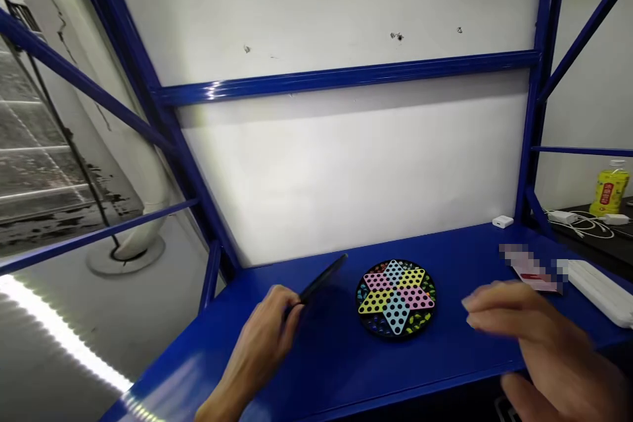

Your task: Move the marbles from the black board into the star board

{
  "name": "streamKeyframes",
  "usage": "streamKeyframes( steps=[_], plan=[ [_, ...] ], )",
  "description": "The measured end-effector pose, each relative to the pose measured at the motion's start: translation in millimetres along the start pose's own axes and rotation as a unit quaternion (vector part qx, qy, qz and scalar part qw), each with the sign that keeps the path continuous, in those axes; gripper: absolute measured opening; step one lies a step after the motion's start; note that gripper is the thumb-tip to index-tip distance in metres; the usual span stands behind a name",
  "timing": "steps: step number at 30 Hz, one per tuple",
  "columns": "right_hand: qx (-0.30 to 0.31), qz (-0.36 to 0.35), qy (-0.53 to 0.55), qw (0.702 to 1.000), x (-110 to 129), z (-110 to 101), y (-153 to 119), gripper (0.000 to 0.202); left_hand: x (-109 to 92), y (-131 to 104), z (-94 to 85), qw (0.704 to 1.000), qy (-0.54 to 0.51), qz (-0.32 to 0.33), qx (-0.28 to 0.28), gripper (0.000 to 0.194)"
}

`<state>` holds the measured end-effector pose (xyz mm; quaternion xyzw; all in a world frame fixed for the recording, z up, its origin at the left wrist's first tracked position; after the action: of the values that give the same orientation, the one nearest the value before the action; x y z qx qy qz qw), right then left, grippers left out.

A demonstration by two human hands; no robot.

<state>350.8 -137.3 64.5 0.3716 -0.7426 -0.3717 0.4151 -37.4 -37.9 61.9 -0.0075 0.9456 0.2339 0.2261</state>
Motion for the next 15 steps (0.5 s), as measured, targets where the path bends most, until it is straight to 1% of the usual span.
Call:
streamKeyframes(
  steps=[1,3,4,5,6,7,8,9,10,11,12,13,14,15],
  plan=[
    [-0.007,0.000,-0.004,1.000,-6.8,1.8,16.9,0.029,-3.7,0.0,-13.5,0.998,-0.032,-0.007,-0.048,0.032],
    [0.001,0.025,-0.014,1.000,-22.3,11.0,41.8,0.030,-12.4,-0.9,-37.2,0.989,-0.101,-0.018,-0.110,0.037],
    [0.025,0.065,-0.016,0.997,-30.5,18.3,48.3,0.035,-17.8,-1.3,-45.0,0.983,-0.132,-0.030,-0.121,0.040],
    [0.060,0.105,-0.010,0.993,-38.4,26.8,50.9,0.044,-24.4,-1.2,-48.8,0.979,-0.158,-0.046,-0.118,0.041],
    [0.084,0.141,-0.001,0.986,-45.6,35.6,50.5,0.052,-32.1,-0.3,-47.9,0.977,-0.177,-0.063,-0.104,0.043],
    [0.115,0.167,0.022,0.979,-52.4,44.5,47.8,0.058,-40.8,2.0,-42.0,0.975,-0.192,-0.077,-0.080,0.044],
    [0.133,0.182,0.051,0.973,-59.1,52.6,44.2,0.061,-49.9,5.7,-31.2,0.974,-0.203,-0.088,-0.052,0.047],
    [0.131,0.190,0.080,0.970,-66.4,59.3,40.6,0.060,-58.6,10.9,-16.2,0.973,-0.210,-0.089,-0.021,0.050],
    [0.125,0.199,0.104,0.966,-74.8,64.5,37.5,0.054,-65.7,17.7,2.2,0.971,-0.221,-0.093,0.005,0.052],
    [0.103,0.222,0.109,0.963,-85.0,67.7,35.4,0.048,-70.7,25.6,22.8,0.967,-0.229,-0.106,0.034,0.053],
    [0.087,0.255,0.099,0.958,-96.9,69.7,34.2,0.043,-73.2,34.1,44.4,0.963,-0.229,-0.123,0.066,0.053],
    [0.078,0.284,0.066,0.953,-110.1,70.3,34.2,0.038,-73.5,42.8,65.3,0.961,-0.222,-0.136,0.096,0.051],
    [0.084,0.303,0.028,0.949,-123.8,70.5,35.0,0.034,-72.0,51.2,84.7,0.963,-0.193,-0.135,0.131,0.048],
    [0.105,0.322,-0.014,0.941,-137.6,70.6,36.4,0.030,-69.1,58.9,101.5,0.966,-0.156,-0.130,0.159,0.045]
  ],
)
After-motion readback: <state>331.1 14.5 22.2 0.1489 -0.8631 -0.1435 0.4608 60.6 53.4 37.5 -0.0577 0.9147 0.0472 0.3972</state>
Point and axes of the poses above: each hand's wrist, its own y-axis towards the middle knuckle, its own z-axis out of the palm, x = y × z, the point moved 1 cm from there along y, towards the middle knuckle, and after that the axes turned 14 degrees about -z, right-handed, at the moved point
